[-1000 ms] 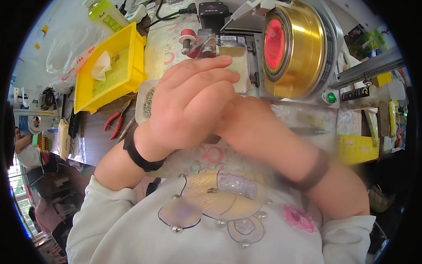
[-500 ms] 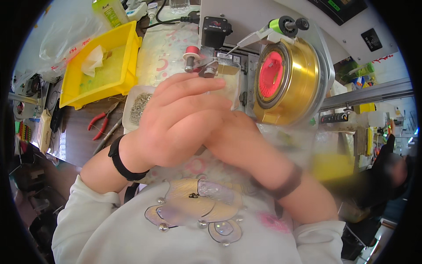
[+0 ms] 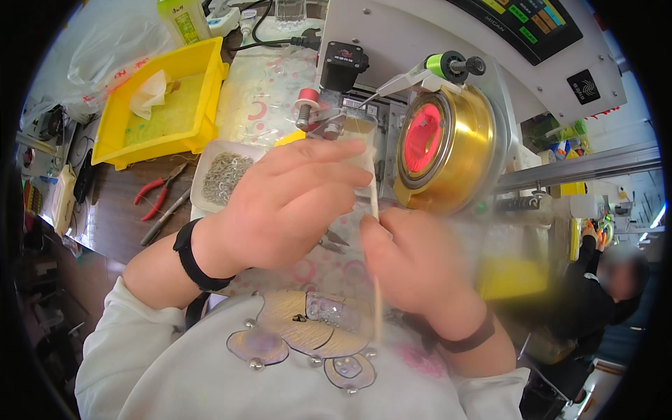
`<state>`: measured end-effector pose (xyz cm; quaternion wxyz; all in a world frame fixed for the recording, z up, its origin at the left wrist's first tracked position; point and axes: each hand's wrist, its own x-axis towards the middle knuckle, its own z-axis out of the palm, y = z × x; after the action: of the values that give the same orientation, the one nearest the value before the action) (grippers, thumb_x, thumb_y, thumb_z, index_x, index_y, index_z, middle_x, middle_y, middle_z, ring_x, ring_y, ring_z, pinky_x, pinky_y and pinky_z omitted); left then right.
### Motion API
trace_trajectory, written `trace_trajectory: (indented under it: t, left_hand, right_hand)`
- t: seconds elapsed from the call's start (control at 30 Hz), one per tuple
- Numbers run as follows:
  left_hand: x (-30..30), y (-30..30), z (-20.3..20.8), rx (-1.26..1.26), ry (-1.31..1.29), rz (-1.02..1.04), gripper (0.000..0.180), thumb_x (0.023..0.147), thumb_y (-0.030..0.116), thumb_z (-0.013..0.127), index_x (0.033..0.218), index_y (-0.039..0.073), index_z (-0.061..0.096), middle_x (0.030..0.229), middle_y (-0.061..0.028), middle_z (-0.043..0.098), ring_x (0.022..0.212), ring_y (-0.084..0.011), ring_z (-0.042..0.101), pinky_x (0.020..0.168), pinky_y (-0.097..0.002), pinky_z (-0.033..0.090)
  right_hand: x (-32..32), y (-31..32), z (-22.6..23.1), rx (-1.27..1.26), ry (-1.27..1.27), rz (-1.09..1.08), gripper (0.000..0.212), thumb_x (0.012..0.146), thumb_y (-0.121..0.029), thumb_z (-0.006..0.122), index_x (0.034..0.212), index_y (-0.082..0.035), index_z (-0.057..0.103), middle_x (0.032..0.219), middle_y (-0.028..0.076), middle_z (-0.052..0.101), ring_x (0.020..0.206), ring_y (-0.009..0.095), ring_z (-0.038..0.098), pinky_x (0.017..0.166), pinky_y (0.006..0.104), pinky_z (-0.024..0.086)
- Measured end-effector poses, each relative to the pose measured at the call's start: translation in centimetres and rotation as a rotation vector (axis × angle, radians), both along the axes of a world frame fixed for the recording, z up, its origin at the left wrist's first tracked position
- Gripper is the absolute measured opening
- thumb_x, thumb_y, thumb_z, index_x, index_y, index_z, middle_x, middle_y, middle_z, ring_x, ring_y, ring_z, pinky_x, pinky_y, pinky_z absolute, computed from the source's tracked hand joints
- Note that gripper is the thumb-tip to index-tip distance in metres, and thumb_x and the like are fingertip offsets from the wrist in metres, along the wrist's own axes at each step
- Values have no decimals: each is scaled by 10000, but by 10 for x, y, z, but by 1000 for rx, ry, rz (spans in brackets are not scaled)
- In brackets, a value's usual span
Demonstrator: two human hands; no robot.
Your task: Assembling and bonding small metal components using a specialized winding machine and manual tools.
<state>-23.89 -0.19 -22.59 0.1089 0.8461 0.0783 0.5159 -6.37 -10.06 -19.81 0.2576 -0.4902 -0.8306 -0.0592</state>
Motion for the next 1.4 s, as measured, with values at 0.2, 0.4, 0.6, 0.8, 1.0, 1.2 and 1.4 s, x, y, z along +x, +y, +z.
trace_trajectory:
  t: [0.2,0.4,0.6,0.8,1.0,1.2,1.4]
  left_hand:
    - [0,2,-3,-51,18,-35,118,664,36,577,775,10,548,952,-132,642,992,-363,615,772,-407,502]
    - [0,3,-4,-83,38,-58,91,704,64,561,774,8,550,952,-150,645,1001,-376,617,788,-410,504]
    - [2,4,-3,-143,39,-109,74,754,71,526,765,4,555,962,-173,648,1020,-391,612,830,-417,496]
    - [3,4,-5,-172,14,-148,77,743,50,525,787,-4,557,953,-185,644,1016,-411,607,819,-432,498]
    - [2,4,-7,-148,-63,-126,104,698,19,562,799,-1,550,859,-151,628,924,-418,617,697,-424,512]
    - [-17,8,8,-234,21,-163,95,739,-3,567,828,-3,535,842,-139,615,893,-412,616,711,-427,508]
    - [-21,13,14,-400,13,-224,137,969,129,406,999,-1,435,883,-169,597,947,-355,608,854,-440,473]
  right_hand:
    - [7,5,21,94,45,125,204,730,-30,625,930,10,613,800,111,601,587,256,559,480,354,421]
    - [10,-2,41,-123,31,111,188,821,-47,568,996,22,582,883,175,608,652,283,574,565,344,456]
    - [15,-3,52,-129,19,122,202,874,-74,503,1041,26,554,891,200,606,662,275,585,592,348,473]
    - [14,0,51,-145,-3,115,224,884,-78,499,1084,19,528,889,202,605,663,275,596,582,353,479]
    - [14,-1,56,-139,-21,117,219,883,-79,502,1077,20,529,882,199,601,654,276,596,581,356,481]
    - [14,2,59,-175,-11,170,235,862,-57,504,1070,49,534,848,208,581,618,283,580,535,360,467]
    - [13,5,58,-74,-121,173,239,857,-54,508,1068,55,537,844,214,575,609,281,572,511,351,450]
